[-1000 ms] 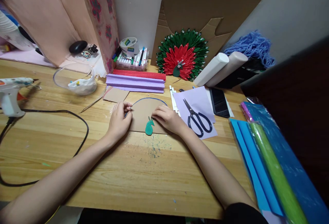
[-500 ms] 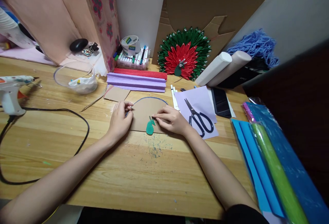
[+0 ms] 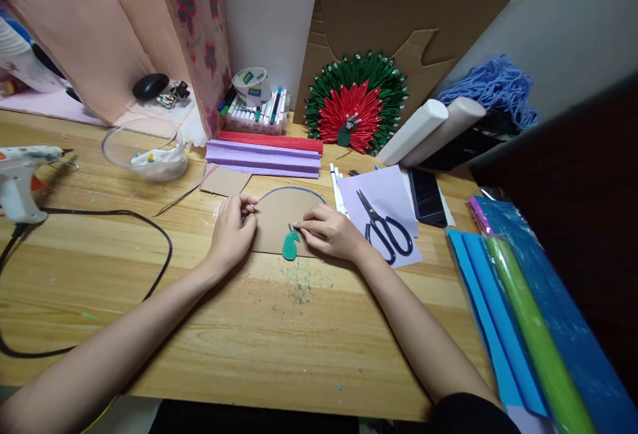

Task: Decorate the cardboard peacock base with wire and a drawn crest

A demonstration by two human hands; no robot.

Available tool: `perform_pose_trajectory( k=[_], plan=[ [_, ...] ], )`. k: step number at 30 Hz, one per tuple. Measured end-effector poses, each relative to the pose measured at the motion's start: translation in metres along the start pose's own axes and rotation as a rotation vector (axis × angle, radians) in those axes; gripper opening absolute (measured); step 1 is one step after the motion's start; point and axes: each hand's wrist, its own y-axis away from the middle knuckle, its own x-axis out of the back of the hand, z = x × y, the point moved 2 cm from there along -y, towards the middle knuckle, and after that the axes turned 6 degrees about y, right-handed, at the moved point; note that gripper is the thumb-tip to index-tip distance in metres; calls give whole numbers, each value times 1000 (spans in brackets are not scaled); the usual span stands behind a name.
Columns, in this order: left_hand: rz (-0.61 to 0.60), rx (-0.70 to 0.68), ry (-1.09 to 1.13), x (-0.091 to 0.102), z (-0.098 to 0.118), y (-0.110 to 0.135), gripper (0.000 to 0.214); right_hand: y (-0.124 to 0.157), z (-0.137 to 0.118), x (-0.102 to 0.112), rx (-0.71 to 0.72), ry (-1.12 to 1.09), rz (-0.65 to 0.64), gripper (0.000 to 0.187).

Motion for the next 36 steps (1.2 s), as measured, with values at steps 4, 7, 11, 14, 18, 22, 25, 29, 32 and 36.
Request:
perform_pose_trajectory(
  k=[4,7,11,14,18,22,25,29,32,36],
  plan=[
    [3,2,-2,0,0,0,22,1,3,3,-83,-84,67,25],
    [1,3,-5,0,0,1,22,1,3,3,-116,-134,88,24],
    [0,6,-4,1,0,0,23,-5,6,1,-280,-158,150,20],
    [-2,10,1,2,1,-1,23,-20,18,-3,-424,-137,187,15],
    [-6,13,9,3,2,0,24,-51,38,-8,-451,-64,186,8],
    [-1,12,5,3,2,1,24,-72,49,-13,-397,-11,147,6],
    [-7,13,7,3,2,1,24,-77,50,-16,-380,26,120,5],
    [-13,23,9,4,2,1,25,-77,50,-20,-359,32,106,6],
    [-13,24,9,4,2,1,25,-79,48,-20,-347,34,110,7],
    [-9,19,4,3,2,1,24,-73,37,-13,-336,3,169,6]
  ],
)
